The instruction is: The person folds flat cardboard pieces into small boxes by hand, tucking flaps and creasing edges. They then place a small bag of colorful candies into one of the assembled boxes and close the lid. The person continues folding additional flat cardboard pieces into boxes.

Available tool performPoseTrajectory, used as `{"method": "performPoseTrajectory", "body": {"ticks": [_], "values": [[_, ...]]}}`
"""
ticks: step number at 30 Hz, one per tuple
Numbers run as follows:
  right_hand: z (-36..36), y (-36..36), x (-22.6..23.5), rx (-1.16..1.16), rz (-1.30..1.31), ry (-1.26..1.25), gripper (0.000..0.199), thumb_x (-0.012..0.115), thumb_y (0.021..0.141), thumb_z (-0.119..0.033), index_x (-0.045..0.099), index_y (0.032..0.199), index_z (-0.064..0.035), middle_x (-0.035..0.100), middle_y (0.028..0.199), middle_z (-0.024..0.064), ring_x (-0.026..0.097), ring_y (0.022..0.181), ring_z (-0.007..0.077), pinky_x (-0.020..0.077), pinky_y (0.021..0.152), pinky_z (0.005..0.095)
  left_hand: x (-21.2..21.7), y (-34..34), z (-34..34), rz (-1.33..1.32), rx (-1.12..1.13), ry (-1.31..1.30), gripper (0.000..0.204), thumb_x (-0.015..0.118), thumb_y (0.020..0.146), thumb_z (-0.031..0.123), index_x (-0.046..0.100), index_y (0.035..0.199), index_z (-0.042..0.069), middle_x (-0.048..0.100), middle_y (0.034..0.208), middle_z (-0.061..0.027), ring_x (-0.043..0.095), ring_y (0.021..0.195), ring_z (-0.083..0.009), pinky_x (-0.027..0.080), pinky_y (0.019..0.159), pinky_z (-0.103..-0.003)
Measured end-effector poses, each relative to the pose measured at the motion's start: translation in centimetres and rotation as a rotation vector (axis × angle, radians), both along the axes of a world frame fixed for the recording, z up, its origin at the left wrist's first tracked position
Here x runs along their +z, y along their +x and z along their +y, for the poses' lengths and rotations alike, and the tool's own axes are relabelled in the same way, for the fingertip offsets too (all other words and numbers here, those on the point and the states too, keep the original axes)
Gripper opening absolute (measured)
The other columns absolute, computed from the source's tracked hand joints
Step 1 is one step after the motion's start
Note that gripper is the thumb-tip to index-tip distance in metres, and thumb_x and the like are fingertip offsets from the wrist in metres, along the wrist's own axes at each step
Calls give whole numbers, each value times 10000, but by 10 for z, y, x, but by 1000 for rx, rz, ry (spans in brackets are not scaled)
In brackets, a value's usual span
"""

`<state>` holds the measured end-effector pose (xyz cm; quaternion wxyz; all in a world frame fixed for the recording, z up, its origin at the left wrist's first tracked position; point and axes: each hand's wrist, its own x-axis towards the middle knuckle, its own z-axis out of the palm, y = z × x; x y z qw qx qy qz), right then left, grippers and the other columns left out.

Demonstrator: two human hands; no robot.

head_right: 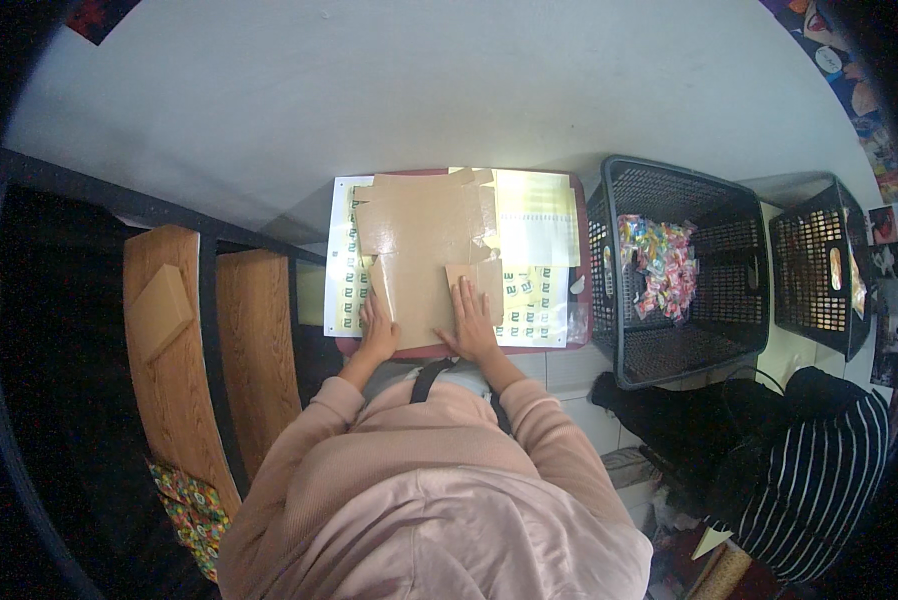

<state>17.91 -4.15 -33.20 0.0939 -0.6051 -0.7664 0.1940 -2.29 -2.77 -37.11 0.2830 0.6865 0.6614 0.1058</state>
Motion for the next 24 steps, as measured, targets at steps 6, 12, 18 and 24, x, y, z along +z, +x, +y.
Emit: {"method": "performPoseTrajectory", "body": {"ticks": [6,12,18,24], "values": [[3,0,-20,46,-83,-80,876,379,749,-597,128,1304,32,74,1368,211,46,1282,300,39,1017,461,12,2,5,-79,23,-150,965,616,670,209,-84,1284,-47,-19,1356,-238,26,1254,-386,73,998,-496],[23,9,-19,103,-150,-194,851,374,759,-587,152,1301,30,82,1369,205,49,1284,289,46,1015,466,12,4,3,-79,33,-151,985,624,683,237,-108,1281,-43,-19,1355,-238,17,1263,-360,58,994,-509],[28,9,-30,94,-195,-14,849,370,757,-595,155,1305,17,78,1373,194,48,1282,301,43,1006,489,15,5,4,-87,4,-154,996,618,694,251,-139,1269,-49,-22,1350,-248,11,1263,-363,43,991,-515],[31,8,-26,99,-196,-88,887,359,743,-624,114,1315,8,37,1380,187,14,1286,294,9,1003,494,13,10,10,-79,-7,-184,1025,619,696,279,-173,1259,-47,-45,1343,-265,-6,1262,-370,34,989,-523]]}}
